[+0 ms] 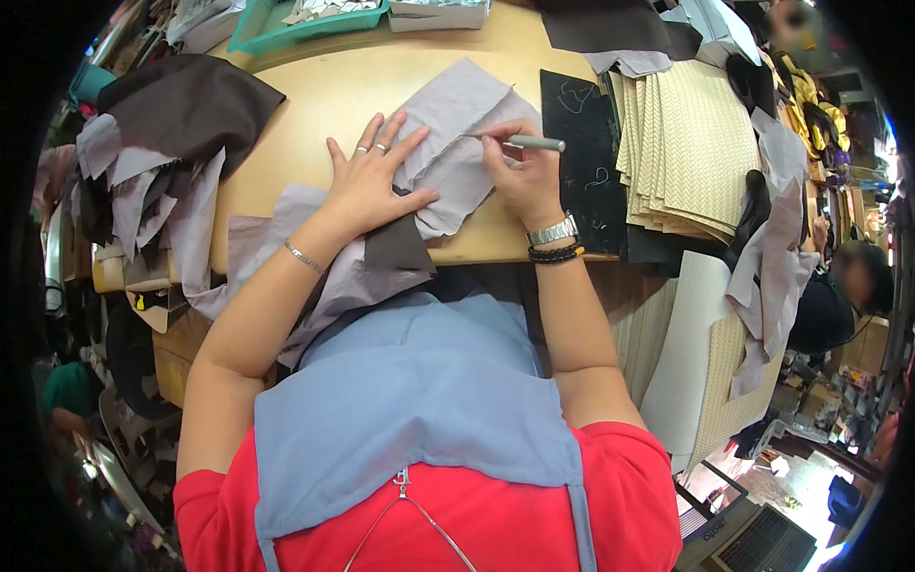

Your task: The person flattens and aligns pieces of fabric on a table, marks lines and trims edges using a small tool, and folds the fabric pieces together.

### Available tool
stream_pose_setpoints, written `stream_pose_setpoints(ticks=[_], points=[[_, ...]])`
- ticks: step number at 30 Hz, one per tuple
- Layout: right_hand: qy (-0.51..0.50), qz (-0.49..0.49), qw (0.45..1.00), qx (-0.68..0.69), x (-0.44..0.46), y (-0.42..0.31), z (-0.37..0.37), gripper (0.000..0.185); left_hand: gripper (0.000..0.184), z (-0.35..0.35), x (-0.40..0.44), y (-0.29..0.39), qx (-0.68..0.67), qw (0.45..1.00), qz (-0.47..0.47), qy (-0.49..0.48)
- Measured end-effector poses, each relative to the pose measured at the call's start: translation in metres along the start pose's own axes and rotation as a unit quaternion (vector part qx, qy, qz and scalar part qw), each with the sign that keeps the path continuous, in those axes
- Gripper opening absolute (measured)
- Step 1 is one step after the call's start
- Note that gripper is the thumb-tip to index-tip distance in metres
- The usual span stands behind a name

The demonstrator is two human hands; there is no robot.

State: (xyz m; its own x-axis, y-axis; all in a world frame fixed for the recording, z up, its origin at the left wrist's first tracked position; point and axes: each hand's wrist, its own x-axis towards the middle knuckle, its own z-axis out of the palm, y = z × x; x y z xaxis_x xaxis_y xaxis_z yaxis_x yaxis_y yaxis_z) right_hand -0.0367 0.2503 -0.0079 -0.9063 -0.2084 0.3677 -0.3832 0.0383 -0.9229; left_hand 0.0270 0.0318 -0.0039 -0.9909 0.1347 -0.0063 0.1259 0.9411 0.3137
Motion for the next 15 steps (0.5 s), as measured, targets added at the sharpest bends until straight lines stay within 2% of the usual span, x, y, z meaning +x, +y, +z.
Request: stream_pose_setpoints(ticks=[3,7,15], points=[[-0.029,-0.06,0.994,-0.085,-0.0061,0.009,0.0018,0.008,0.089,-0.0006,-0.0002,0.0002,0.0,1.0,0.0,-0.001],[-0.039,-0.099,0.987,-0.116,-0.0055,0.0101,0.0044,0.008,0.088,0.0003,-0.0005,-0.0004,-0.001,1.0,0.001,0.004],[-0.025,-0.074,0.985,-0.151,-0.0037,0.0087,0.0052,0.009,0.088,-0.0025,-0.0007,0.0014,-0.006,1.0,-0.002,-0.007]])
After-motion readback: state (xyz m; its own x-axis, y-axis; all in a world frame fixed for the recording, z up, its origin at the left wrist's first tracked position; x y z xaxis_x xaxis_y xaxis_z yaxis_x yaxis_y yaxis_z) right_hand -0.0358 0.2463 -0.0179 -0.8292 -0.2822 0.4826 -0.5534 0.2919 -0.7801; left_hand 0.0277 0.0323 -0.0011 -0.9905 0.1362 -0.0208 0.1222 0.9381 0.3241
